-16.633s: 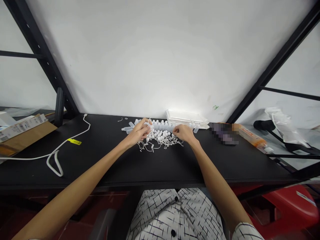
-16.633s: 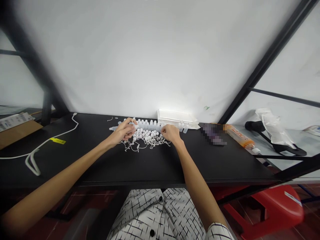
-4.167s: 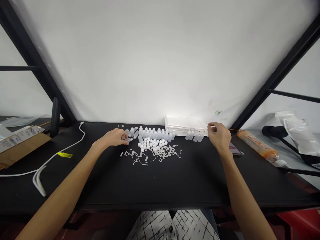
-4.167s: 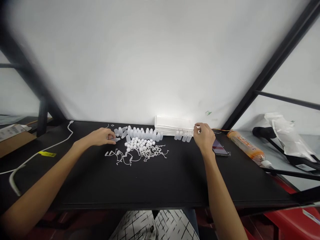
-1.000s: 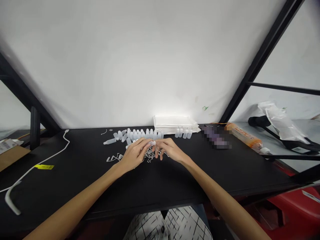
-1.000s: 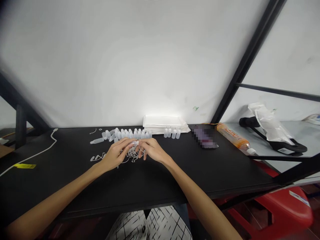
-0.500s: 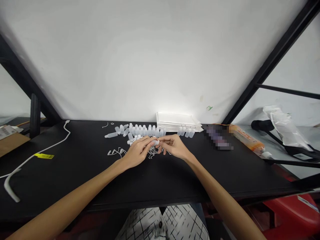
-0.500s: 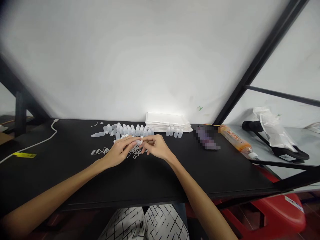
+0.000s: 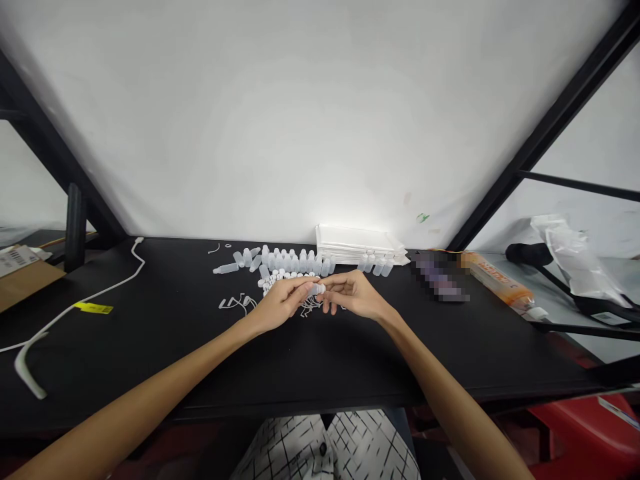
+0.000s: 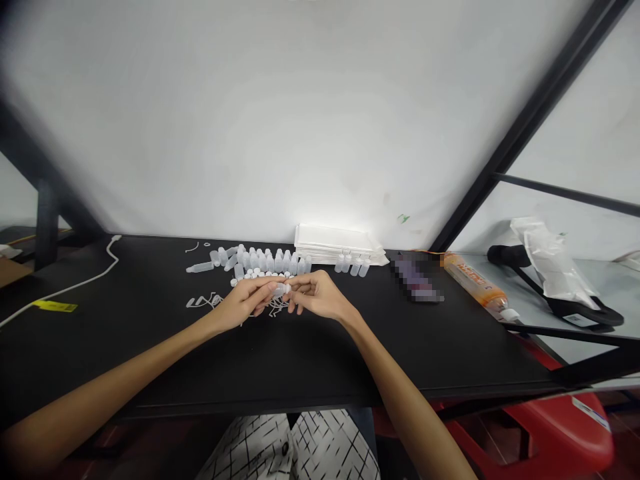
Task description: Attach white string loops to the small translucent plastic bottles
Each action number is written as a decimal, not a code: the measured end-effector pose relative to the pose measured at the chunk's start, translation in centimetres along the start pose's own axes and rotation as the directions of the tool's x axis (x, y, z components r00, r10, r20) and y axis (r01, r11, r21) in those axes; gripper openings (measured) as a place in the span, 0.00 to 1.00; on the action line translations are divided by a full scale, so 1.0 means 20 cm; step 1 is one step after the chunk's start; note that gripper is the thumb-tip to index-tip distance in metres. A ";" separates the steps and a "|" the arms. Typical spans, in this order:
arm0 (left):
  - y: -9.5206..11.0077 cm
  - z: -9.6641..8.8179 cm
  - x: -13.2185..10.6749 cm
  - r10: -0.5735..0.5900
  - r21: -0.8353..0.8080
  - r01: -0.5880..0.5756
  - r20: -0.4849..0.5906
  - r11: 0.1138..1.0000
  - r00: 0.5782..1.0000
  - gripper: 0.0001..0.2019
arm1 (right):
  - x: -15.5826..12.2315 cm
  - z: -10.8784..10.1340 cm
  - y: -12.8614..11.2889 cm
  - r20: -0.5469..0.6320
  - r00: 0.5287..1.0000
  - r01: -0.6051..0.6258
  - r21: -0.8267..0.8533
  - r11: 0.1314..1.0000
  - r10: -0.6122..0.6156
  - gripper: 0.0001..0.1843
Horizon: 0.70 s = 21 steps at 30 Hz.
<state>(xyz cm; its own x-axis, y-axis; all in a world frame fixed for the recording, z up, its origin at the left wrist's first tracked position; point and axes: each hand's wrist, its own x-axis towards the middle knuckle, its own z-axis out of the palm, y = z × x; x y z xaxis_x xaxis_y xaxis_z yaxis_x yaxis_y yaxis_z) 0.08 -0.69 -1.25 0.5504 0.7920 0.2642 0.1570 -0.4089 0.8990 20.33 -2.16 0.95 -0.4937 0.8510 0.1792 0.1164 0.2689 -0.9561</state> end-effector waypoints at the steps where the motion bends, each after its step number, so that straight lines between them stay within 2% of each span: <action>1: 0.00 0.00 0.00 -0.020 -0.044 0.021 0.013 0.999 1.000 0.24 | 0.00 0.00 0.00 0.008 1.000 -0.007 -0.003 1.000 0.007 0.17; 7: 0.02 0.01 0.00 -0.066 -0.115 0.073 0.062 0.991 0.996 0.25 | -0.01 -0.02 -0.03 0.074 0.996 -0.044 -0.026 0.999 0.046 0.15; 14: 0.00 0.00 0.00 0.043 0.112 -0.044 0.012 0.993 0.999 0.22 | -0.01 -0.02 -0.02 0.064 0.997 -0.034 -0.044 0.998 0.037 0.17; 21: 0.05 -0.01 -0.01 0.056 0.261 -0.060 0.023 0.963 0.998 0.23 | 0.00 0.00 0.01 0.013 1.000 -0.008 -0.023 1.000 0.008 0.19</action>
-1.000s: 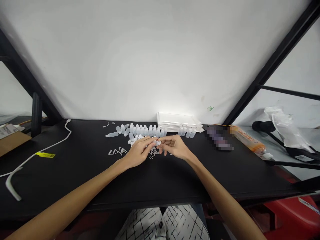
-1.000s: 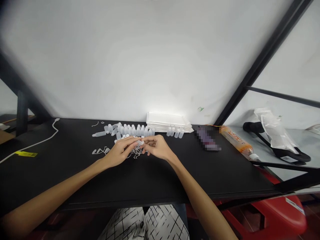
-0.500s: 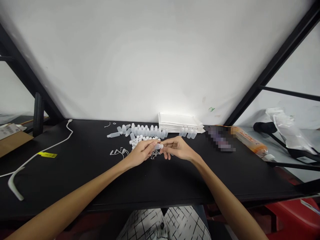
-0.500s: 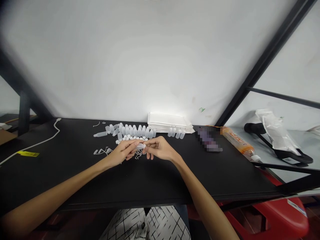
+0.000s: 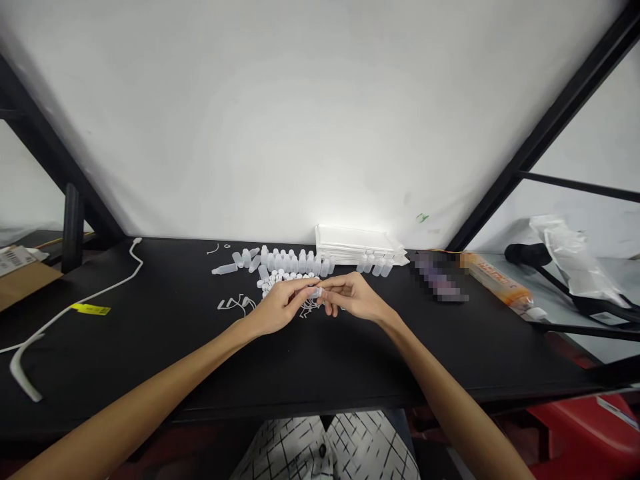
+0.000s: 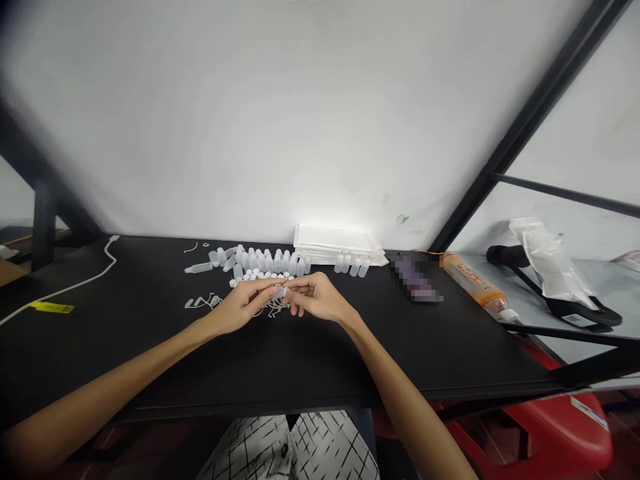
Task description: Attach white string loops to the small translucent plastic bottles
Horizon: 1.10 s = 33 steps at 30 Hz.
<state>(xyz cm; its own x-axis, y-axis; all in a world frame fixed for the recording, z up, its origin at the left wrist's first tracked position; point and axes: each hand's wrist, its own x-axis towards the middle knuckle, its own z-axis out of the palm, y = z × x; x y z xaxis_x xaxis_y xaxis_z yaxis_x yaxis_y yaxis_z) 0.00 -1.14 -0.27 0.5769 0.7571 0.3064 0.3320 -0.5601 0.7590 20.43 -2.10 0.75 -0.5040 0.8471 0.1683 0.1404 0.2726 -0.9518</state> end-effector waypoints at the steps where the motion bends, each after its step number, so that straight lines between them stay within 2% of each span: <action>1: 0.00 0.00 0.00 0.013 0.019 -0.012 -0.008 1.000 1.000 0.23 | 0.00 0.01 0.00 -0.012 1.000 0.010 0.007 1.000 -0.010 0.19; 9: -0.04 0.00 0.00 0.107 0.148 -0.091 -0.107 0.985 0.988 0.21 | 0.01 0.03 0.01 -0.116 0.989 0.094 0.003 0.996 -0.093 0.17; 13: -0.05 0.00 0.00 0.198 0.247 -0.157 -0.153 0.956 0.968 0.21 | 0.02 0.03 0.01 -0.160 0.982 0.096 -0.027 0.995 -0.099 0.17; 16: -0.06 -0.01 0.00 0.317 0.385 -0.231 -0.177 0.893 0.932 0.21 | 0.02 0.03 0.02 -0.192 0.976 0.092 -0.047 0.995 -0.100 0.18; 21: -0.09 -0.02 0.00 0.507 0.559 -0.343 -0.165 0.755 0.846 0.23 | 0.03 0.04 0.03 -0.206 0.974 0.091 -0.016 0.996 -0.092 0.19; 25: -0.11 -0.02 0.00 0.565 0.612 -0.377 -0.141 0.696 0.813 0.24 | 0.03 0.06 0.04 -0.187 0.978 0.097 0.024 0.995 -0.090 0.17; 33: -0.10 -0.01 0.00 0.636 0.735 -0.365 -0.116 0.572 0.763 0.22 | 0.04 0.08 0.04 -0.169 0.978 0.140 0.116 0.983 -0.119 0.14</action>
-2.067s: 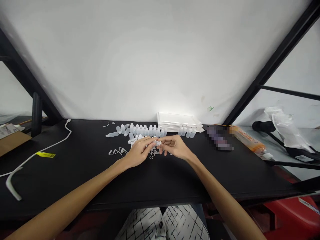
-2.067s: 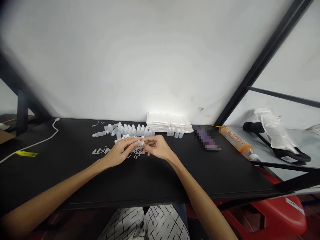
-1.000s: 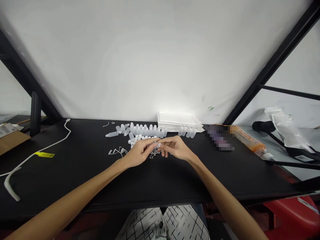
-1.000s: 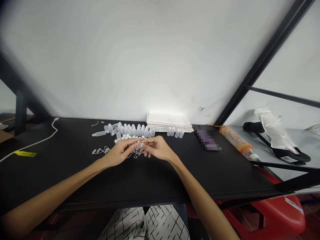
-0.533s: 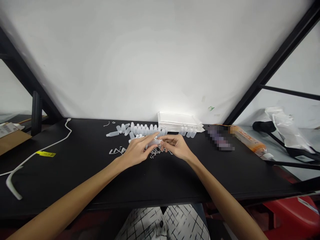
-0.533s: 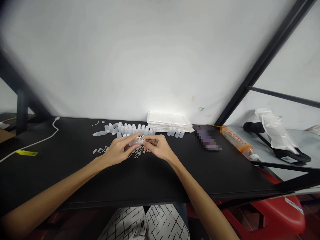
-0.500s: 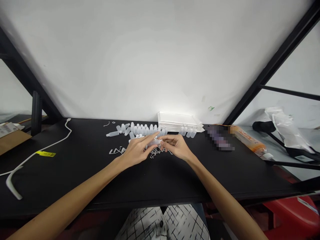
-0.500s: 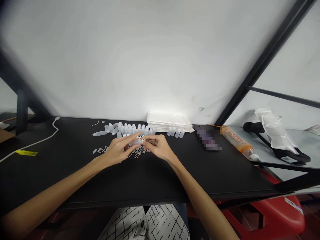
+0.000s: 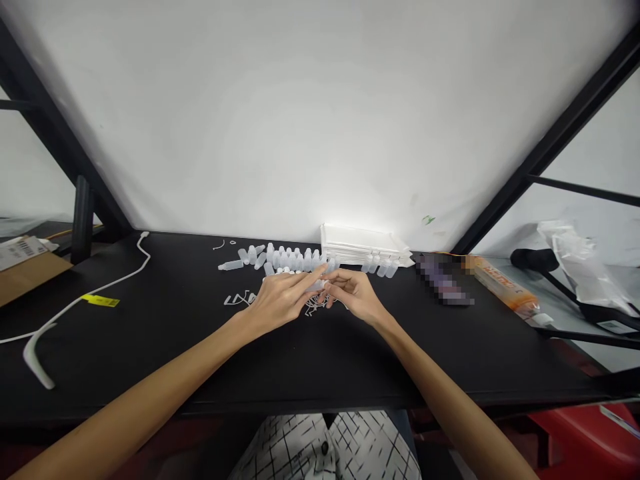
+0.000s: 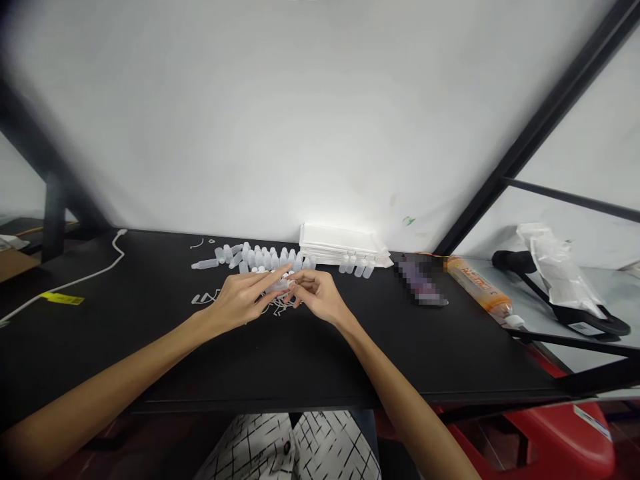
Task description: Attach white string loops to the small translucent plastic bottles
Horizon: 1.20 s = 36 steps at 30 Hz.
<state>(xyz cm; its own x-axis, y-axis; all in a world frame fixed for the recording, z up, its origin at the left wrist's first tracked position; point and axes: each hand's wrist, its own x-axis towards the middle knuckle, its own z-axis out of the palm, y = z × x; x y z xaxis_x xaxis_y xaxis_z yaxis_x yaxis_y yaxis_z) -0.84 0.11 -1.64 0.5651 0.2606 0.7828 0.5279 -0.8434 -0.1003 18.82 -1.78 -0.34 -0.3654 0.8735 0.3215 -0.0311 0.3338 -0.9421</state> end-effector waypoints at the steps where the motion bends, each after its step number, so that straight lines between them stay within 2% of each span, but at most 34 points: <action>1: 0.00 0.00 0.00 0.004 0.013 -0.004 -0.001 1.000 1.000 0.22 | 0.00 0.00 0.00 -0.003 1.000 0.004 0.006 1.000 -0.004 0.14; 4: 0.00 0.00 0.00 -0.036 -0.023 0.036 0.016 0.999 0.999 0.22 | 0.00 0.00 -0.01 -0.019 1.000 0.014 -0.013 1.000 -0.014 0.15; 6: 0.00 -0.01 0.01 -0.113 -0.104 0.119 0.056 0.987 0.992 0.23 | 0.00 0.00 -0.01 -0.039 0.999 0.025 -0.065 0.998 -0.028 0.16; 9: 0.00 -0.02 0.02 -0.231 -0.218 0.258 0.144 0.941 0.962 0.21 | 0.00 0.00 0.00 -0.074 0.996 0.045 -0.150 0.988 -0.057 0.17; 12: 0.00 -0.03 0.03 -0.267 -0.285 0.319 0.206 0.904 0.941 0.16 | 0.00 -0.01 0.01 -0.095 0.992 0.062 -0.185 0.981 -0.080 0.16; 20: 0.00 -0.02 0.03 -0.246 -0.300 0.289 0.174 0.909 0.954 0.11 | -0.01 -0.01 0.00 -0.077 0.995 0.049 -0.181 0.982 -0.064 0.15; 27: 0.00 -0.01 0.01 -0.148 -0.192 0.169 0.121 0.967 0.982 0.11 | 0.00 0.00 0.01 -0.104 0.994 0.017 -0.140 0.990 -0.032 0.16; 36: 0.00 0.00 0.00 -0.062 -0.212 0.066 0.022 0.975 0.998 0.11 | -0.01 0.01 -0.02 -0.100 0.995 0.006 -0.061 0.998 -0.012 0.15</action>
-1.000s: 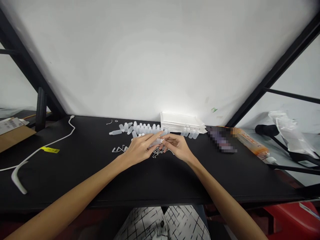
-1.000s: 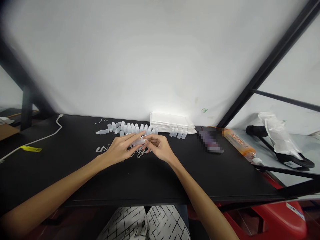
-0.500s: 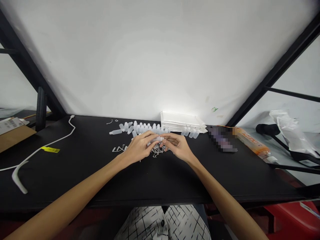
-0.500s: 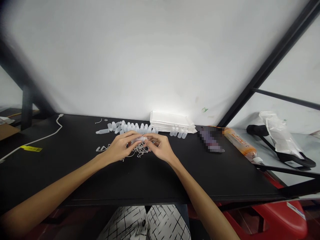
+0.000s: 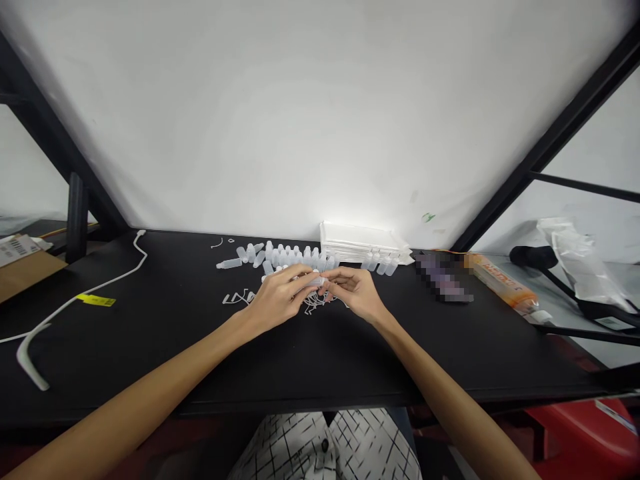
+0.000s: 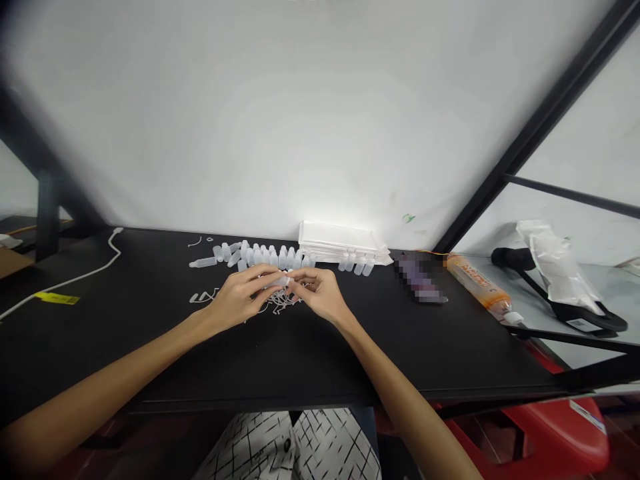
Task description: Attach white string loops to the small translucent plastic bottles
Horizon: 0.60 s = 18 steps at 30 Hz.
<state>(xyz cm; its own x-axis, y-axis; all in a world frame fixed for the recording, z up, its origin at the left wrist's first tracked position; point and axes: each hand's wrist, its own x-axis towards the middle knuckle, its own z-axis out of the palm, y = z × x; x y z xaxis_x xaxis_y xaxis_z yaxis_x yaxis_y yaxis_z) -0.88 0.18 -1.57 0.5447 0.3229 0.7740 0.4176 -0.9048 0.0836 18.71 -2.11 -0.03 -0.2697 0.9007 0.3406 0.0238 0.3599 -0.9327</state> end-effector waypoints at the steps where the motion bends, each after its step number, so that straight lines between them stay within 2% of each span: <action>1: 0.00 0.00 0.00 0.015 0.013 -0.015 -0.012 1.000 1.000 0.11 | 0.00 0.00 0.00 0.000 1.000 -0.004 0.017 1.000 0.004 0.15; 4: 0.01 0.00 0.00 0.042 0.050 -0.040 -0.032 0.998 0.999 0.11 | 0.00 0.01 0.02 -0.008 1.000 -0.020 0.057 0.998 0.020 0.17; 6: 0.02 -0.01 0.01 -0.005 -0.005 0.005 -0.035 1.000 0.999 0.10 | 0.00 0.01 0.02 -0.016 1.000 -0.016 0.065 0.998 0.017 0.18; 9: 0.02 -0.03 0.04 -0.204 -0.214 0.200 0.001 0.956 0.979 0.09 | 0.00 0.01 0.02 -0.044 0.999 0.011 0.015 1.000 -0.011 0.18; 11: 0.02 -0.04 0.06 -0.322 -0.315 0.336 0.095 0.888 0.942 0.11 | 0.00 0.01 0.02 -0.073 0.996 0.037 -0.057 0.998 -0.041 0.17; 13: 0.02 -0.05 0.07 -0.378 -0.362 0.416 0.174 0.834 0.910 0.12 | -0.01 0.01 0.02 -0.095 0.993 0.064 -0.122 0.990 -0.076 0.15; 15: 0.02 -0.06 0.08 -0.394 -0.403 0.438 0.193 0.804 0.899 0.12 | -0.01 0.01 0.02 -0.084 0.992 0.079 -0.156 0.985 -0.093 0.15; 18: 0.01 -0.06 0.07 -0.379 -0.451 0.408 0.158 0.793 0.912 0.12 | -0.02 0.01 0.02 -0.018 0.997 0.073 -0.163 0.984 -0.076 0.16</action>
<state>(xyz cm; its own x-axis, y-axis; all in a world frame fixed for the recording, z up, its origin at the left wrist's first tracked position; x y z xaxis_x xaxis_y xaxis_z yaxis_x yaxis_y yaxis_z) -0.81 0.06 0.29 0.4532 0.6815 0.5747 0.2255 -0.7113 0.6657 18.61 -2.33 -0.50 -0.2534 0.8747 0.4131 0.1603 0.4591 -0.8738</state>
